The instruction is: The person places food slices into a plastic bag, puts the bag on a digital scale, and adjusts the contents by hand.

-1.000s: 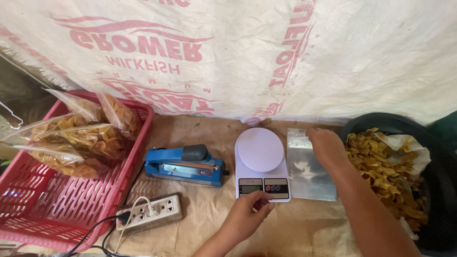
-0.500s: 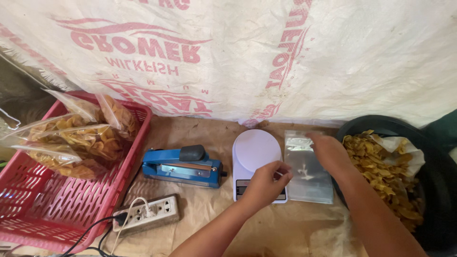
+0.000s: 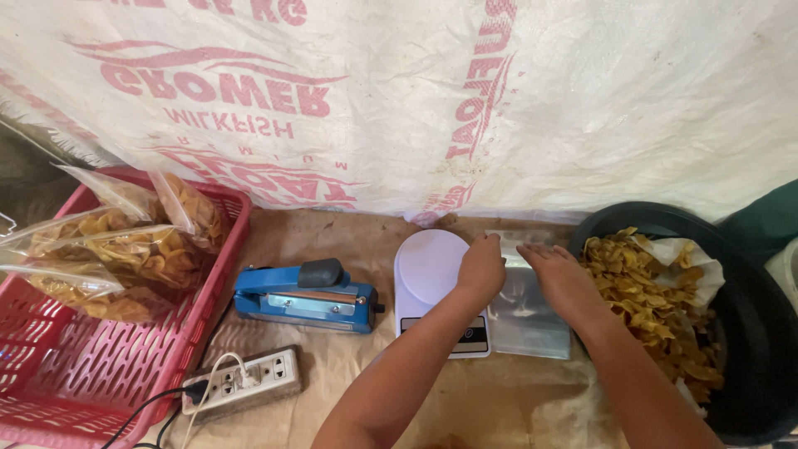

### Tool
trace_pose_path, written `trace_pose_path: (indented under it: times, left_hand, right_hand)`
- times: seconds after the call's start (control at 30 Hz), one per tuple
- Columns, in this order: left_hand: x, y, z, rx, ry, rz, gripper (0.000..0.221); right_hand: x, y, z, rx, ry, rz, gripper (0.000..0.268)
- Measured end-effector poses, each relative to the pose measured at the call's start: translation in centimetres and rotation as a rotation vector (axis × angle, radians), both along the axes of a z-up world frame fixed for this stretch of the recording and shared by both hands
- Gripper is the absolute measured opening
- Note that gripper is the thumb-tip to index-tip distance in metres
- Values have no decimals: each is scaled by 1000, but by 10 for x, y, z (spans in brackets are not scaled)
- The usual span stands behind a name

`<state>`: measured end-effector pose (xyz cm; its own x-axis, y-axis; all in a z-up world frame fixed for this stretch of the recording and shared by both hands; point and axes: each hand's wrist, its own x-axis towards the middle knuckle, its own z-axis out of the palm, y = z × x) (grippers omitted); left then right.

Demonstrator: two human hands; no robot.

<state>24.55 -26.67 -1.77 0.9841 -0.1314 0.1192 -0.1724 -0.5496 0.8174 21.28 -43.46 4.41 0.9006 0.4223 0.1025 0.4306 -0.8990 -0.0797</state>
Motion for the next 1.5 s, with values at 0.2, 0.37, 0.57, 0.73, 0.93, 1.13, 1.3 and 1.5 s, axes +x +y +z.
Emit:
trace_pose_path:
  times: [0.2, 0.37, 0.57, 0.73, 0.93, 1.13, 1.3, 1.5]
  left_hand:
    - [-9, -5, -11, 10, -50, 10, 36]
    - [-24, 1, 11, 11, -79, 50, 42]
    - [-38, 24, 63, -120, -154, 76, 21]
    - [-41, 57, 96, -389, -243, 89, 25]
    - [-44, 87, 76, -509, -138, 65, 22]
    - [-44, 99, 31, -733, -14, 128, 29]
    - [-49, 115, 37, -938, 3, 249, 24]
    - [-73, 131, 73, -632, -78, 341, 17]
  right_hand:
    - [1, -5, -11, 8, -54, 80, 63]
    - [-7, 10, 12, 47, 38, -90, 49]
    - [-8, 18, 45, 305, -10, -115, 16]
    - [-2, 15, 89, 627, -161, -161, 14]
    - [-5, 24, 124, 777, -177, -292, 13]
    - [-2, 24, 122, 802, -6, -491, 21]
    - [-1, 25, 111, 952, 520, -406, 45]
    - [10, 22, 48, 1012, 454, -295, 40]
